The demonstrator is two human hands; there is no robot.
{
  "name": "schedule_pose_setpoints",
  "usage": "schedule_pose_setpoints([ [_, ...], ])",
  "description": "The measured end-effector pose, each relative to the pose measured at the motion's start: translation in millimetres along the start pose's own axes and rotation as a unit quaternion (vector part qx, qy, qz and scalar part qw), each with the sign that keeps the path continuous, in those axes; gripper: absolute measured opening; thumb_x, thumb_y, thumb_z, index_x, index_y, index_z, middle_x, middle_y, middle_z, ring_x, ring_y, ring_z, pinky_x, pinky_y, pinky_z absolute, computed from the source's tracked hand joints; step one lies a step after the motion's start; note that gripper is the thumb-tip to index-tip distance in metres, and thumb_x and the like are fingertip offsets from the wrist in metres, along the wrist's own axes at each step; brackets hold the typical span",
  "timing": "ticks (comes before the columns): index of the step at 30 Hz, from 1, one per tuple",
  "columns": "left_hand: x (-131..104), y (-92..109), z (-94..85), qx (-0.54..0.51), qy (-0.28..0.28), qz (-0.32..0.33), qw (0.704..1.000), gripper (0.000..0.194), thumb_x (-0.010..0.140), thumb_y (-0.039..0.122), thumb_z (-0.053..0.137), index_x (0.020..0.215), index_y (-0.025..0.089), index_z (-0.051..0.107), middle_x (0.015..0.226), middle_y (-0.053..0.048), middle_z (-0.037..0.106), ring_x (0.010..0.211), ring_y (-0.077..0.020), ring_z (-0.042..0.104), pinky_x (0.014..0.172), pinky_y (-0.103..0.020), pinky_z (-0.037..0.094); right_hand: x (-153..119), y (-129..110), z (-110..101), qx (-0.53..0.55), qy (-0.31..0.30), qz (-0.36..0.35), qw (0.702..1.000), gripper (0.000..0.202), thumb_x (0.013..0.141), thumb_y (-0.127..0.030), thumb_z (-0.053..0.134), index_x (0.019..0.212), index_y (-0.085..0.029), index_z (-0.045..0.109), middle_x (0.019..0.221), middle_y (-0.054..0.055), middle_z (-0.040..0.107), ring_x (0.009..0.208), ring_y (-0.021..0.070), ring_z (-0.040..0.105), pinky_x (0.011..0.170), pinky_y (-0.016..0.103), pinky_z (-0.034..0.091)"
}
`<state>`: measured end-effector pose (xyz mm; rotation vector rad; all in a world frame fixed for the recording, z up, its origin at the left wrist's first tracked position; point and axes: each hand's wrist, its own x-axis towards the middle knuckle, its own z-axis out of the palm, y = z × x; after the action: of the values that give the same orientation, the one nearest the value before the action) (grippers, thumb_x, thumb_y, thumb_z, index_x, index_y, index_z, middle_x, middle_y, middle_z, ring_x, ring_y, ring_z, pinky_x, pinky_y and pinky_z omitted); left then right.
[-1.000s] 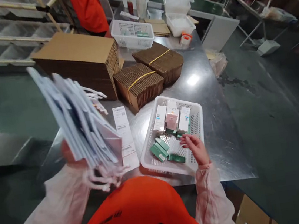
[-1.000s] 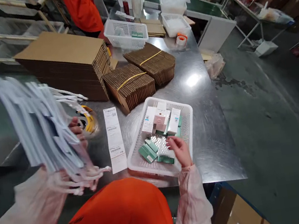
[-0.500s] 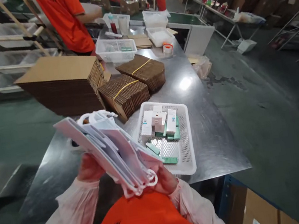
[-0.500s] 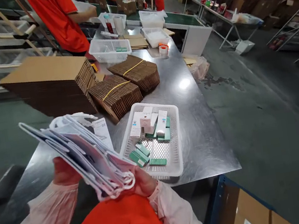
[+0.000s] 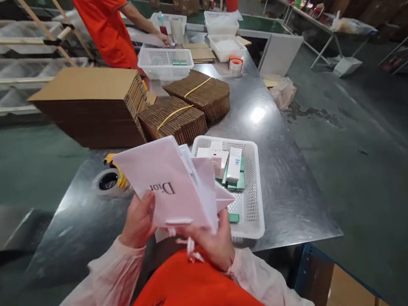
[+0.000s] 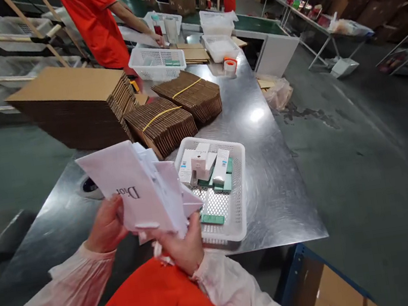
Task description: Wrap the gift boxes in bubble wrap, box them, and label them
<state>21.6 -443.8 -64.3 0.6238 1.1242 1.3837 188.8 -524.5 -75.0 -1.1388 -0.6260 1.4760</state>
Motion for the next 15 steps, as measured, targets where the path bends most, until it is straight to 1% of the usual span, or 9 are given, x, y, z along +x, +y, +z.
schedule_pose_setpoints([
  [2, -0.8, -2.0, 20.8, 0.030, -0.041, -0.001, 0.999, 0.062, 0.068, 0.057, 0.082, 0.116, 0.023, 0.063, 0.125, -0.004, 0.069, 0.127, -0.0283, 0.056, 0.102, -0.035, 0.052, 5.2, -12.0, -5.9, -0.013, 0.053, -0.041, 0.998, 0.064, 0.062, -0.048, 0.087, 0.109, -0.023, 0.050, 0.095, 0.004, 0.071, 0.085, 0.0230, 0.069, 0.078, 0.040, 0.059],
  [3, -0.4, -1.2, 30.6, 0.045, -0.077, -0.014, 0.996, 0.066, 0.069, 0.058, 0.081, 0.122, 0.023, 0.061, 0.129, -0.006, 0.067, 0.129, -0.0299, 0.055, 0.103, -0.038, 0.051, 8.3, -19.3, -11.4, -0.018, 0.071, -0.066, 0.995, 0.060, 0.066, -0.046, 0.084, 0.110, -0.022, 0.052, 0.098, 0.005, 0.072, 0.088, 0.0229, 0.070, 0.081, 0.040, 0.059],
  [4, 0.6, 0.6, 39.9, 0.056, -0.124, -0.031, 0.990, 0.072, 0.068, 0.060, 0.081, 0.126, 0.023, 0.058, 0.131, -0.008, 0.065, 0.128, -0.0316, 0.055, 0.102, -0.040, 0.052, 11.5, -26.5, -18.4, -0.019, 0.092, -0.091, 0.991, 0.058, 0.068, -0.045, 0.083, 0.111, -0.021, 0.053, 0.102, 0.006, 0.072, 0.091, 0.0225, 0.070, 0.084, 0.039, 0.058],
  [6, 4.0, 5.9, 56.2, 0.057, -0.229, -0.063, 0.970, 0.082, 0.065, 0.062, 0.082, 0.132, 0.025, 0.053, 0.130, -0.010, 0.064, 0.122, -0.0339, 0.059, 0.096, -0.043, 0.055, 18.2, -38.3, -37.9, -0.005, 0.138, -0.130, 0.982, 0.057, 0.070, -0.044, 0.082, 0.114, -0.020, 0.055, 0.107, 0.007, 0.072, 0.094, 0.0214, 0.069, 0.088, 0.038, 0.057],
  [8, 8.8, 11.2, 67.3, 0.046, -0.320, -0.079, 0.943, 0.087, 0.063, 0.062, 0.083, 0.136, 0.028, 0.049, 0.126, -0.011, 0.065, 0.114, -0.0331, 0.064, 0.088, -0.043, 0.057, 24.7, -46.3, -65.7, 0.027, 0.185, -0.156, 0.970, 0.058, 0.070, -0.044, 0.081, 0.116, -0.021, 0.055, 0.105, 0.005, 0.072, 0.092, 0.0195, 0.069, 0.084, 0.036, 0.058],
  [9, 11.6, 13.4, 70.0, 0.045, -0.352, -0.084, 0.931, 0.086, 0.065, 0.060, 0.083, 0.137, 0.029, 0.048, 0.123, -0.011, 0.066, 0.110, -0.0319, 0.065, 0.086, -0.042, 0.058, 27.8, -49.5, -83.0, 0.043, 0.216, -0.170, 0.961, 0.058, 0.069, -0.044, 0.081, 0.116, -0.021, 0.055, 0.102, 0.003, 0.073, 0.089, 0.0181, 0.070, 0.080, 0.033, 0.059],
  [10, 14.3, 15.4, 70.7, 0.048, -0.372, -0.088, 0.923, 0.083, 0.067, 0.056, 0.084, 0.137, 0.029, 0.048, 0.118, -0.010, 0.067, 0.105, -0.0303, 0.067, 0.084, -0.042, 0.058, 30.6, -52.4, -102.3, 0.052, 0.250, -0.185, 0.949, 0.059, 0.067, -0.043, 0.082, 0.115, -0.022, 0.055, 0.099, 0.002, 0.073, 0.086, 0.0166, 0.070, 0.077, 0.031, 0.059],
  [12, 19.9, 18.9, 65.9, 0.062, -0.377, -0.096, 0.919, 0.075, 0.071, 0.047, 0.083, 0.135, 0.027, 0.049, 0.107, -0.009, 0.069, 0.097, -0.0273, 0.069, 0.081, -0.040, 0.058, 35.4, -58.1, -145.3, 0.052, 0.317, -0.211, 0.923, 0.060, 0.064, -0.042, 0.083, 0.114, -0.023, 0.054, 0.097, 0.000, 0.072, 0.081, 0.0147, 0.069, 0.070, 0.028, 0.060],
  [15, 27.9, 25.4, 49.6, 0.085, -0.337, -0.093, 0.933, 0.060, 0.075, 0.041, 0.081, 0.127, 0.024, 0.056, 0.095, -0.008, 0.071, 0.087, -0.0244, 0.070, 0.076, -0.036, 0.058, 38.6, -63.2, -209.8, 0.021, 0.379, -0.237, 0.894, 0.060, 0.063, -0.042, 0.083, 0.113, -0.023, 0.054, 0.103, 0.002, 0.072, 0.085, 0.0163, 0.070, 0.070, 0.030, 0.061],
])
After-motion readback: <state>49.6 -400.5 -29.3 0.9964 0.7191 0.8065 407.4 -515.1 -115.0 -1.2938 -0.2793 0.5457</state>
